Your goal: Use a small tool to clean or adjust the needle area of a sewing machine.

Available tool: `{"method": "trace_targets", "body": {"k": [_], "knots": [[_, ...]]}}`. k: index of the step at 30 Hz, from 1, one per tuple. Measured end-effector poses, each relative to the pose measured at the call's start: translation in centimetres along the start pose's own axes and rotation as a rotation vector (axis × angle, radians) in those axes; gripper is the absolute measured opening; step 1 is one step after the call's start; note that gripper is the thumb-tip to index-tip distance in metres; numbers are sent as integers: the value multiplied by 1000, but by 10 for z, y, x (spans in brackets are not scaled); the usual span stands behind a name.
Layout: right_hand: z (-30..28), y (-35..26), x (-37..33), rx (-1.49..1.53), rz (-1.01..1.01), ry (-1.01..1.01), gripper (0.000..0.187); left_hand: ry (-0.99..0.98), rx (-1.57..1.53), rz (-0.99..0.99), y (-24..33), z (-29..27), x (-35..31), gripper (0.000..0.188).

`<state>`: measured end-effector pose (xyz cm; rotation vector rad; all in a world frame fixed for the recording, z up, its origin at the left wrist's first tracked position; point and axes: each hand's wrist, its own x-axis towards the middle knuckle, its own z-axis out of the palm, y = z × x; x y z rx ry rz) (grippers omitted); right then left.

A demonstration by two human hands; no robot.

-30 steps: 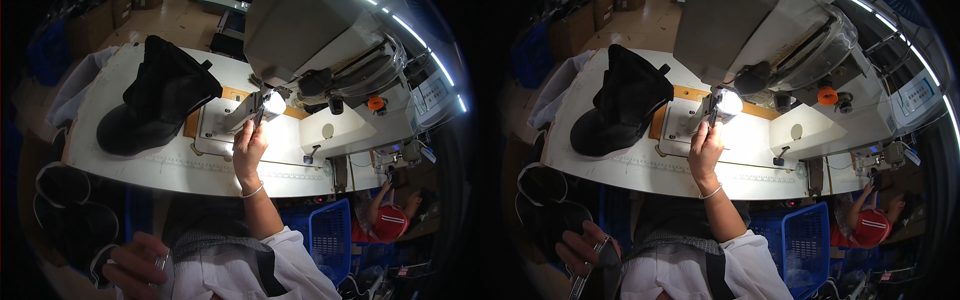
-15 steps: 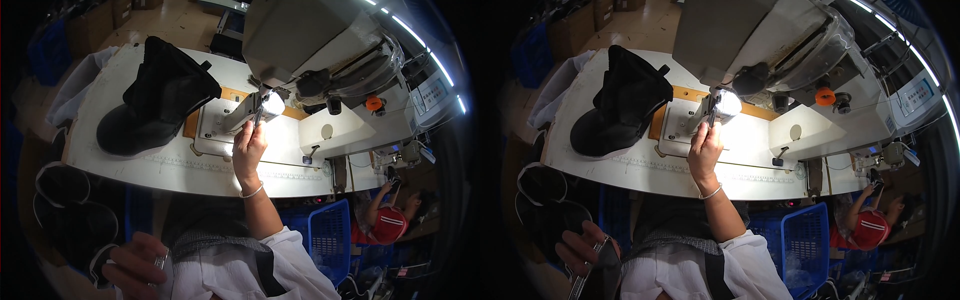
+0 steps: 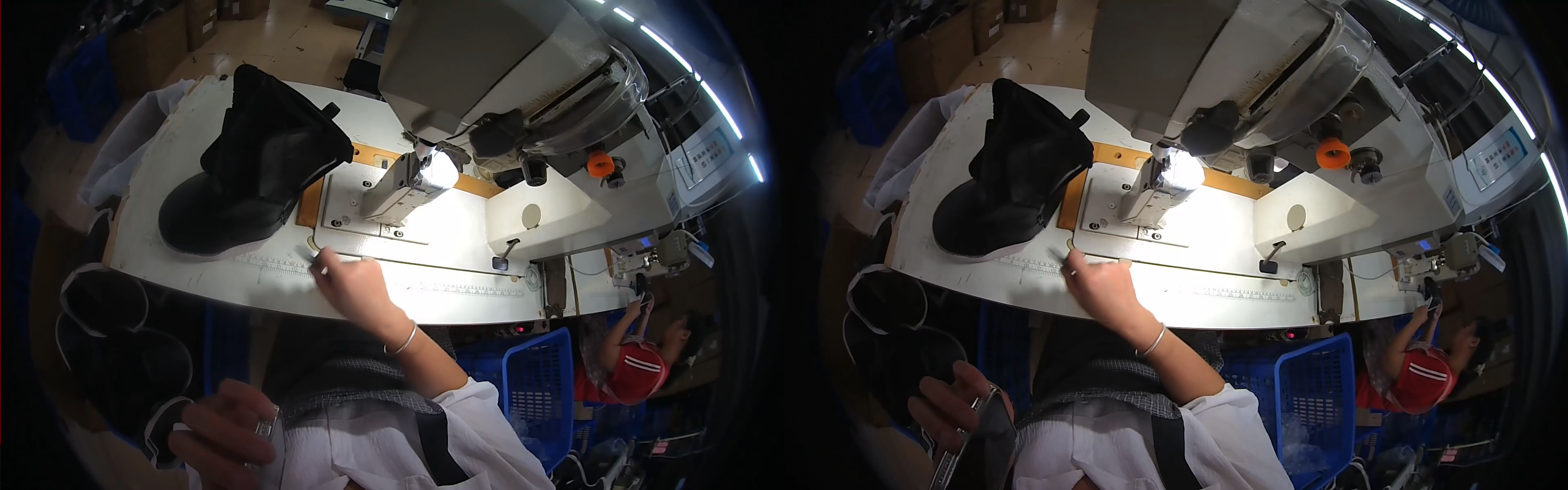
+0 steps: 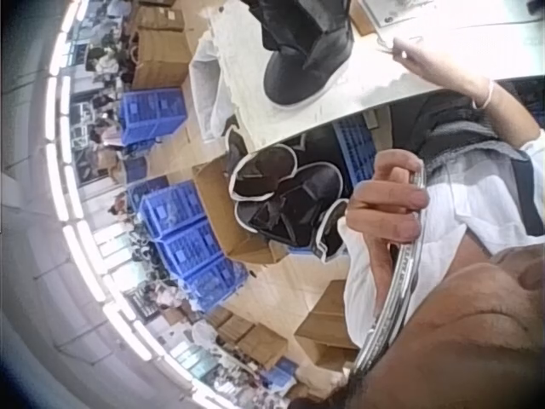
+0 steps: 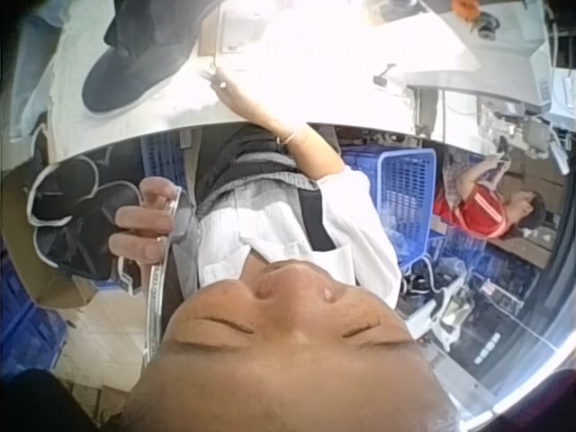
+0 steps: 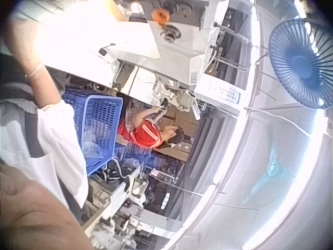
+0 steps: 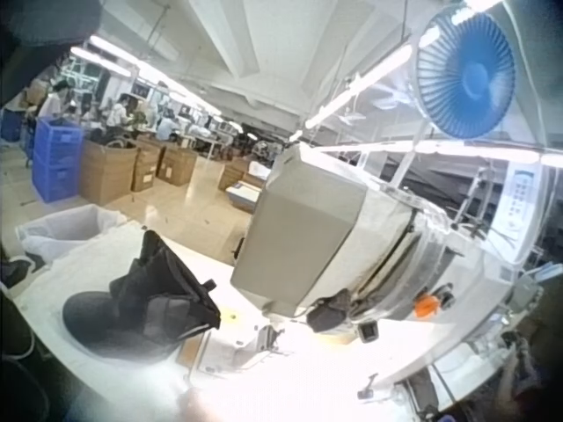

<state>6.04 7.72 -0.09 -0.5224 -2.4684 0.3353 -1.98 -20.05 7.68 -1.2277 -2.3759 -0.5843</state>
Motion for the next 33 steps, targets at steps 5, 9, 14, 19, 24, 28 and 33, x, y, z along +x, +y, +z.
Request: {"method": "trace_targets", "body": {"k": [5,9,14,19,24,28,33], "knots": [[17,-51,-29,151,-187,-394,25,294,895,195,-6,5,9,24],[55,-70,-52,172,-354,-698,49,751,1236,535,22,-11,37,20],[56,-57,-42,883,92,-624,38,620,1290,371,29,-22,43,18],[46,-53,-36,1465,331,-557,21,575,1402,380,44,-29,46,17],[28,-44,-29,1389,418,-584,21,592,1416,384,50,-26,48,16],[17,-46,-29,1276,506,-644,34,619,1410,374,66,-21,58,16],[28,-42,-36,450,85,-274,48,673,1372,358,59,-19,39,15]]}}
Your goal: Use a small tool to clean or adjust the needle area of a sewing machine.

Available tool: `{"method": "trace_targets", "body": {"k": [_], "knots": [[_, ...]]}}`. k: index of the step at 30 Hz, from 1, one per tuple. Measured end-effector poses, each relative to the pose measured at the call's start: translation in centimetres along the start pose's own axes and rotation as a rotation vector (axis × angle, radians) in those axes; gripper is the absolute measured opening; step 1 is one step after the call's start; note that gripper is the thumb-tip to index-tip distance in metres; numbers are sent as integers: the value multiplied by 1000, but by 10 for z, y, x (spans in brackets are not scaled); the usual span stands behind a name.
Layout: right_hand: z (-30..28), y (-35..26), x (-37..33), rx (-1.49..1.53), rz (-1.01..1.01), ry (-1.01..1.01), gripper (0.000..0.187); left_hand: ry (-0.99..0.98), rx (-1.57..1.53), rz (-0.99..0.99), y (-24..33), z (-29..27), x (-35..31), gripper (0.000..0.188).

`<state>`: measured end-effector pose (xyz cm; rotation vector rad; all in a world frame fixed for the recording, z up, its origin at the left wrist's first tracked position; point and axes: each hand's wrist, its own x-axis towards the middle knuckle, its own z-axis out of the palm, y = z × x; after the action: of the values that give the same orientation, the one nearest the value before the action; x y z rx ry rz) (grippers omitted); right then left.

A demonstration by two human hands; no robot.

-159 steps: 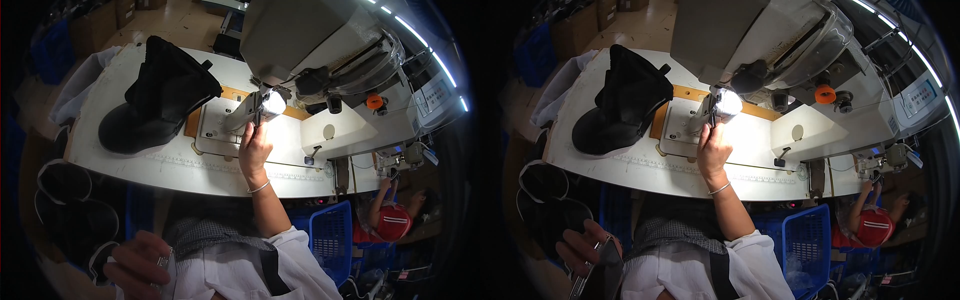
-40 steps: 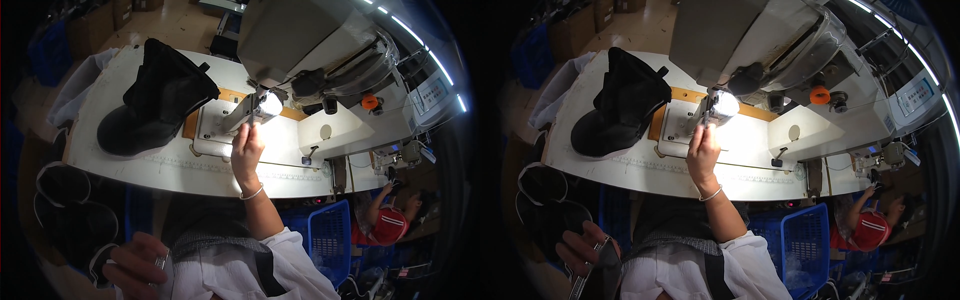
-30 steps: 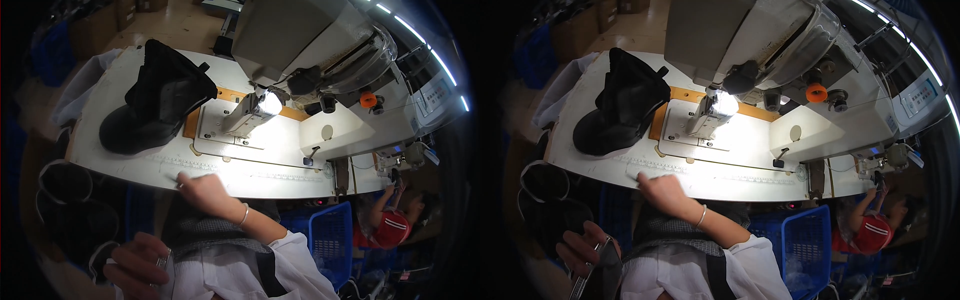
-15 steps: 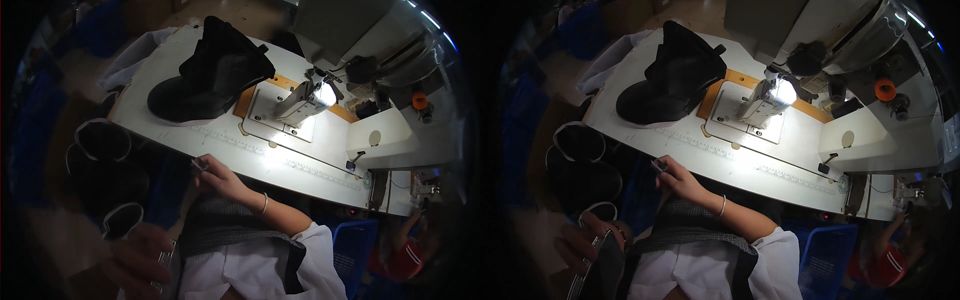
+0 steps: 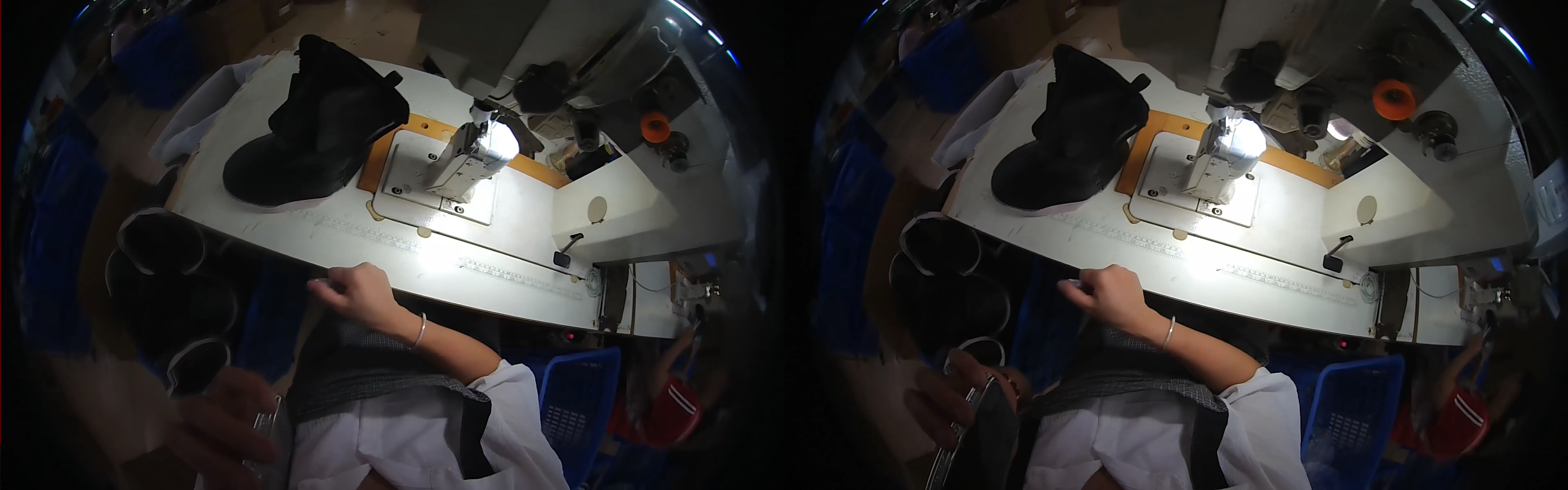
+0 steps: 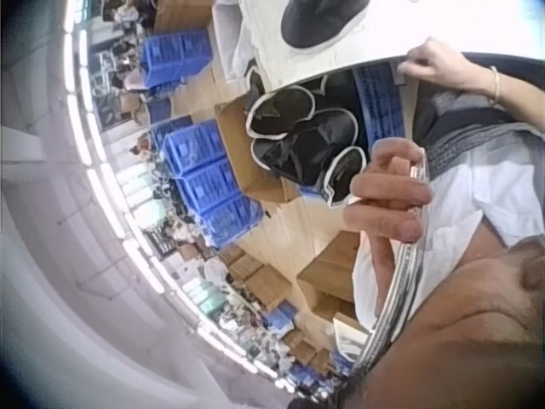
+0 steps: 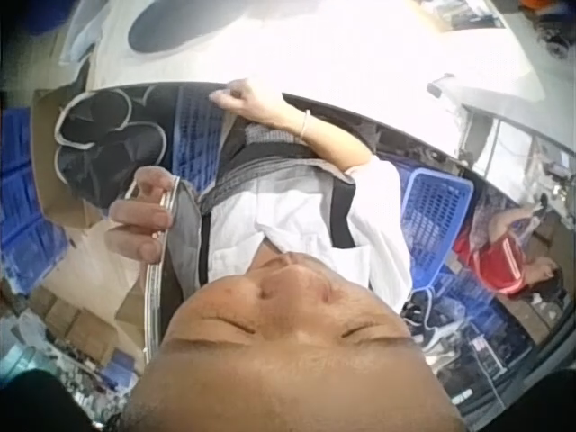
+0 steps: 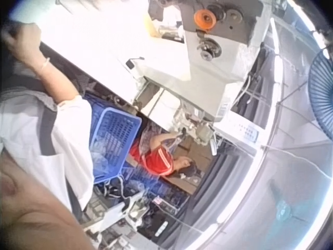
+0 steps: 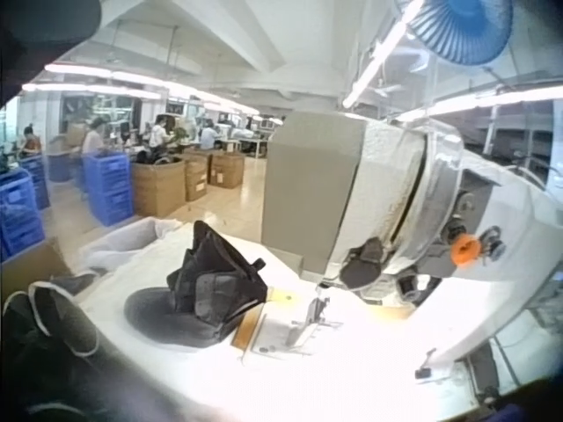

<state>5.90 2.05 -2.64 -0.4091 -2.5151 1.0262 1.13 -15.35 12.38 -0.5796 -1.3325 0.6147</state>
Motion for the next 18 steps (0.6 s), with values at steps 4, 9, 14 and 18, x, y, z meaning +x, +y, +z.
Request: {"method": "trace_targets", "body": {"k": [4,9,14,18], "knots": [[12,-17,-8,-352,-105,-126,55,18,-21,-68,0,-5,-22,15],[35,-12,-10,-420,-391,-120,42,39,-24,-125,1,-1,-44,15],[20,-14,-16,-372,-376,-363,28,74,-19,-295,9,-6,-48,14],[-6,-7,-20,-370,-282,-425,39,186,23,266,-23,-6,-29,15]]}}
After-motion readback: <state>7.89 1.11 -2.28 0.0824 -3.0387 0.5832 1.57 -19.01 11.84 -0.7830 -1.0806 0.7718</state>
